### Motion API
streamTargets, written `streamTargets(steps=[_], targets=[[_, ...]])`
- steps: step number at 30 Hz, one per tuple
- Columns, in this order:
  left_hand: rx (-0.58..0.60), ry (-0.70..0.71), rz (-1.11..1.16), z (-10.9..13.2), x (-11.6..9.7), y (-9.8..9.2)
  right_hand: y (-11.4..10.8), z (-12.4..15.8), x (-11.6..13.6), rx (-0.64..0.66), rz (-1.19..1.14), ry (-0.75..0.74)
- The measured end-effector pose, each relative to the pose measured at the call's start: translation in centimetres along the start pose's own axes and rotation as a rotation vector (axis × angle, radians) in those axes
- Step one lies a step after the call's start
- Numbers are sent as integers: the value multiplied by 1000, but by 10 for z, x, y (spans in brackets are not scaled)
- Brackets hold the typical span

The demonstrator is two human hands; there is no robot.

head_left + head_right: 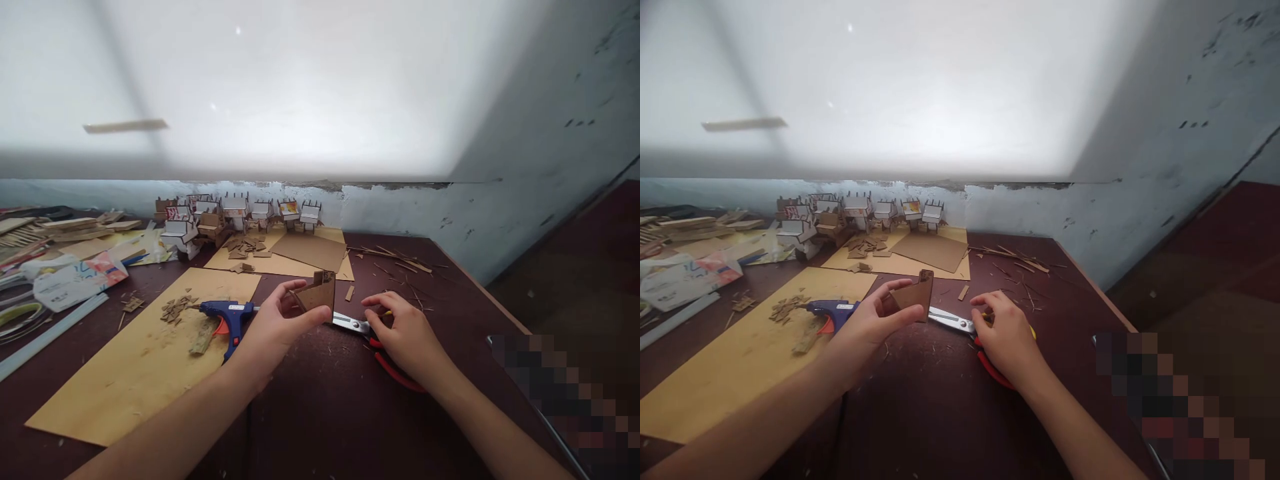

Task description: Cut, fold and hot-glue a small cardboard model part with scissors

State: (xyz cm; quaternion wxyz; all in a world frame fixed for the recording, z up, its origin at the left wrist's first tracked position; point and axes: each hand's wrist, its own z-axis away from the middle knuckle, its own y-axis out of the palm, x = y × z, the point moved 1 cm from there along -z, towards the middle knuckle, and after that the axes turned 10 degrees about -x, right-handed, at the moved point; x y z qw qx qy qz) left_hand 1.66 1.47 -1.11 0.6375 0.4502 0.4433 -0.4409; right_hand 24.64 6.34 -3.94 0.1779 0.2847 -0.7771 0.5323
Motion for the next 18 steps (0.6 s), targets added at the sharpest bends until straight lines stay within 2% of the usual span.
streamTargets(steps=[5, 12, 15, 18], targets=[[9, 12, -11, -2, -2, 1, 9, -26, 7, 25, 84, -96], [82, 66, -27, -3, 6, 1, 38, -59, 3, 163, 188, -243], [102, 52, -38, -2, 7, 1, 40, -64, -4, 164, 200, -256], [171, -11, 51, 1, 5, 4, 33, -67, -15, 142, 204, -260]])
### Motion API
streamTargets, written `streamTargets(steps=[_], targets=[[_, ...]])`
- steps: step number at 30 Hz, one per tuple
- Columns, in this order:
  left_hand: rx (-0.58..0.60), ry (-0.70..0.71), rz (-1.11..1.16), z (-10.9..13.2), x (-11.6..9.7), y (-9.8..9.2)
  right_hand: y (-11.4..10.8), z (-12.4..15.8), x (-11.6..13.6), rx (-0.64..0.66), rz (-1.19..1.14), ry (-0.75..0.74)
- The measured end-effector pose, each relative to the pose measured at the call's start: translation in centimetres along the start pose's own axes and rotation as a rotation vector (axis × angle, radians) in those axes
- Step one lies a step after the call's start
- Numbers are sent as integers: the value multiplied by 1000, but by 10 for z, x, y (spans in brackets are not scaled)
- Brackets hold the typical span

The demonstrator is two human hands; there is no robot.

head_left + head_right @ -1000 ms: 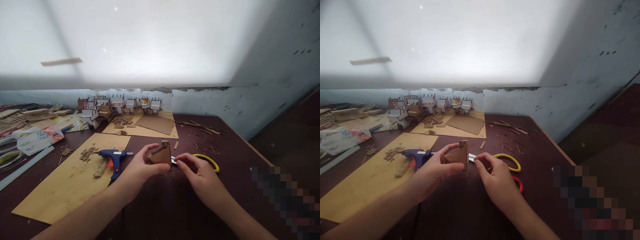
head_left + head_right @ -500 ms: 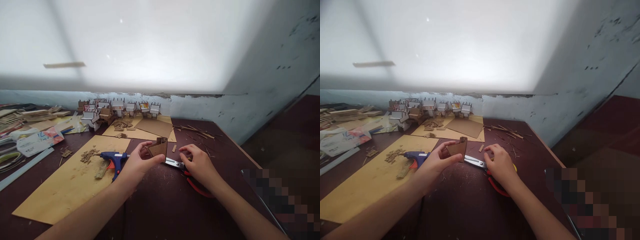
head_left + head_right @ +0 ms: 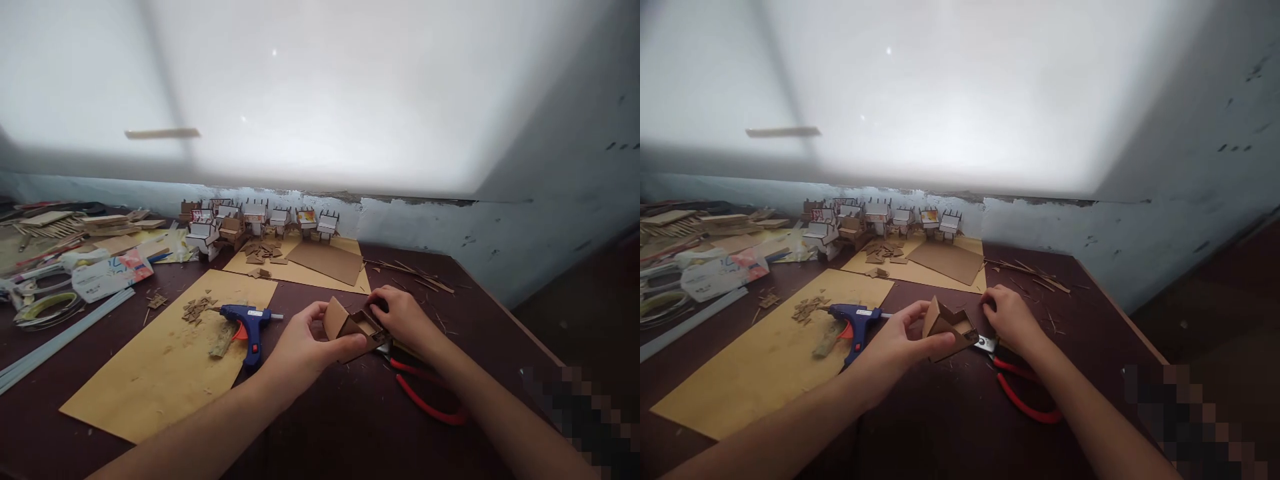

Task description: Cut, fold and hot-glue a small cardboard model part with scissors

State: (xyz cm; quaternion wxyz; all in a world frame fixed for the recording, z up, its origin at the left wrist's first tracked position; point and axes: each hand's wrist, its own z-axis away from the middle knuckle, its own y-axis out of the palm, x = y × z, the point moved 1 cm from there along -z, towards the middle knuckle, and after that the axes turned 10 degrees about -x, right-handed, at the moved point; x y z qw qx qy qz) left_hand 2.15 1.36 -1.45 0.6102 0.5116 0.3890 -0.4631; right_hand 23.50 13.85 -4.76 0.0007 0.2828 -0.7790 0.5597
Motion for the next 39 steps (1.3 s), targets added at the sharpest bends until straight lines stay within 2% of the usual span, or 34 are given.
streamTargets(steps=[5, 9, 12, 16, 19, 23, 29, 32, 36, 39], targets=[[54, -51, 17, 2, -1, 3, -14, 5, -19, -46, 30, 27], [108, -18, 67, 3, 2, 4, -33, 18, -13, -68, 34, 36], [56, 5, 76, 4, 3, 4, -49, 37, 2, -7, -39, 0], [-20, 78, 22, 1, -1, 0, -61, 63, 17, 159, -159, -18], [-109, 148, -55, -3, -3, -3, -61, 73, 18, 252, -182, -39], [-179, 251, -230, -4, -3, -6, -56, 76, 14, 262, -127, -28], [-131, 325, -423, 3, 2, -3, -51, 79, 9, 165, -54, 12], [-96, 323, -437, 4, 2, -1, -50, 79, 6, 167, -42, 44], [-133, 371, -420, 4, 4, -2, -49, 79, 3, 161, -22, 91], [-116, 360, -384, 4, 5, -1, -47, 79, 1, 164, -22, 98]])
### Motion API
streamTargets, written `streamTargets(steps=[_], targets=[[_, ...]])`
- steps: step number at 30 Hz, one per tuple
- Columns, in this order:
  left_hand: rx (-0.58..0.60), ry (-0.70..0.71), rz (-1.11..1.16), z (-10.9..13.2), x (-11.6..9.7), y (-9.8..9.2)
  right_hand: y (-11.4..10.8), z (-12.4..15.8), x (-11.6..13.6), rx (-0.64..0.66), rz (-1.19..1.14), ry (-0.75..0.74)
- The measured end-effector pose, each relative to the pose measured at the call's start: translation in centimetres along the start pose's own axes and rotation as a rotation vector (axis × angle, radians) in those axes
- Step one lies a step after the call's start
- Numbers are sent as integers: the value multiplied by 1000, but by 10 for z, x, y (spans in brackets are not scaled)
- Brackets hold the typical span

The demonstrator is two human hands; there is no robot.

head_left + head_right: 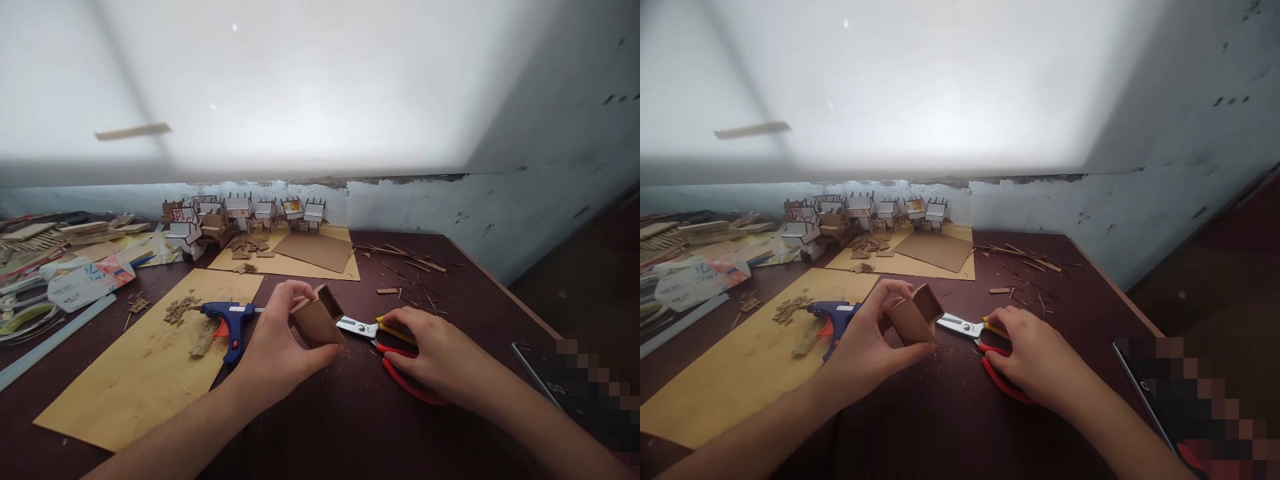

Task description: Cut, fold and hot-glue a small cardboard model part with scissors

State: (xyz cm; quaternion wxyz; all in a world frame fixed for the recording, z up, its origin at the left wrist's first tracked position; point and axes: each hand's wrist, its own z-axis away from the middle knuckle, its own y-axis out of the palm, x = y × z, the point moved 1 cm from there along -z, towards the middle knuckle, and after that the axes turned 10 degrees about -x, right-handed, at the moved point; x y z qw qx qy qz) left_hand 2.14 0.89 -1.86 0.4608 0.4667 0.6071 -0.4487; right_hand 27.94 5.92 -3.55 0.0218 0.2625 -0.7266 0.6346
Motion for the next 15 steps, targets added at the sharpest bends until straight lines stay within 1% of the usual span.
streamTargets(steps=[3, 7, 9, 11, 13, 15], targets=[[0, 25, -8, 1, -1, 0, 0, -1, 0, -8, 0, -32], [-1, 81, -155, 0, -1, -2, -1, -1, 1, 0, 16, 28], [16, 92, -180, 0, 0, -3, -1, 1, 2, -6, 20, 46], [32, 108, -180, 0, -1, -4, -1, 3, 3, -23, 35, 27], [4, 167, -198, 0, -2, -5, -1, 4, 4, -27, 52, 1], [-59, 233, -226, -1, -3, -6, 0, 3, 3, -13, 54, -5]])
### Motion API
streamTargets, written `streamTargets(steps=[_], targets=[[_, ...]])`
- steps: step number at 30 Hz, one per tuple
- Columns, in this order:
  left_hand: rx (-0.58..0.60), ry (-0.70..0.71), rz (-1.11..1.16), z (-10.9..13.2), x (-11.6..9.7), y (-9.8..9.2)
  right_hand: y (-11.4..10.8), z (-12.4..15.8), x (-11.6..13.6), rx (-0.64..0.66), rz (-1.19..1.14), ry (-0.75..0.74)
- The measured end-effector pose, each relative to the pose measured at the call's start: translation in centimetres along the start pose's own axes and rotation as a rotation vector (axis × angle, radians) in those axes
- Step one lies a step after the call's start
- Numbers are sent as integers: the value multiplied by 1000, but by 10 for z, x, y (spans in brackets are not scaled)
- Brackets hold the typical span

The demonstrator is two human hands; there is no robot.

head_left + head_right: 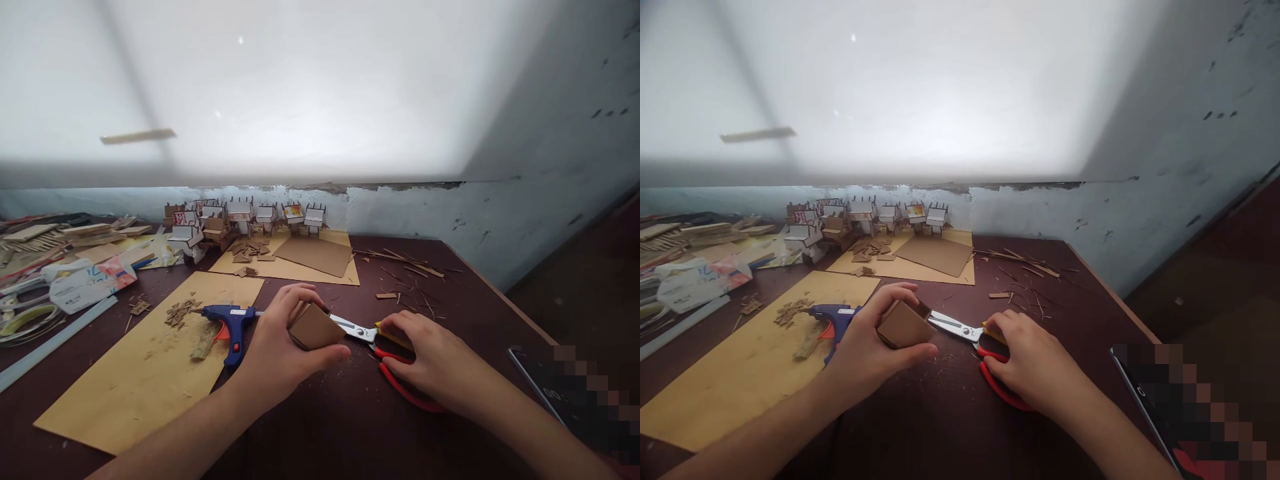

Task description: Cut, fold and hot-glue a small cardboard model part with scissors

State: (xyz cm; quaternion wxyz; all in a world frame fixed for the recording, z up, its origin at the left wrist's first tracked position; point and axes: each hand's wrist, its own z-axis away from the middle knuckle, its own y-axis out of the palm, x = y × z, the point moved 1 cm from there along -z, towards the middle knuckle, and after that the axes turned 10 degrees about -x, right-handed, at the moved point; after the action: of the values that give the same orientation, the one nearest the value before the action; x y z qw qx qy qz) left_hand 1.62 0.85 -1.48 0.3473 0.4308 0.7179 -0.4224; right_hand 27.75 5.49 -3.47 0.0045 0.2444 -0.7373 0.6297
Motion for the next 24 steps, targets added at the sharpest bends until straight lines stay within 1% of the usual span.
streamTargets(steps=[1, 2, 6, 8, 12, 15, 20, 22, 24], targets=[[-22, -4, -5, -1, 0, -1, 0, -1, 0, 7, -5, 5], [-26, -41, 2, -3, 1, -1, 0, -1, 0, 12, -9, 15], [76, -310, 130, -8, 5, -3, -1, -3, 0, 26, -6, 63], [99, -379, 162, -10, 5, -4, -1, -2, 1, 28, 3, 85], [95, -446, 179, -11, 1, -4, -3, -1, 5, 14, 14, 97], [77, -470, 274, -11, -3, -4, -4, -1, 9, -13, 23, 111], [153, -584, 487, -12, 0, -2, -9, -1, 11, -14, -31, 124], [144, -582, 528, -13, 2, -2, -11, -1, 9, -36, -47, 104], [147, -542, 575, -13, 3, -2, -11, -2, 4, -59, -34, 86]])
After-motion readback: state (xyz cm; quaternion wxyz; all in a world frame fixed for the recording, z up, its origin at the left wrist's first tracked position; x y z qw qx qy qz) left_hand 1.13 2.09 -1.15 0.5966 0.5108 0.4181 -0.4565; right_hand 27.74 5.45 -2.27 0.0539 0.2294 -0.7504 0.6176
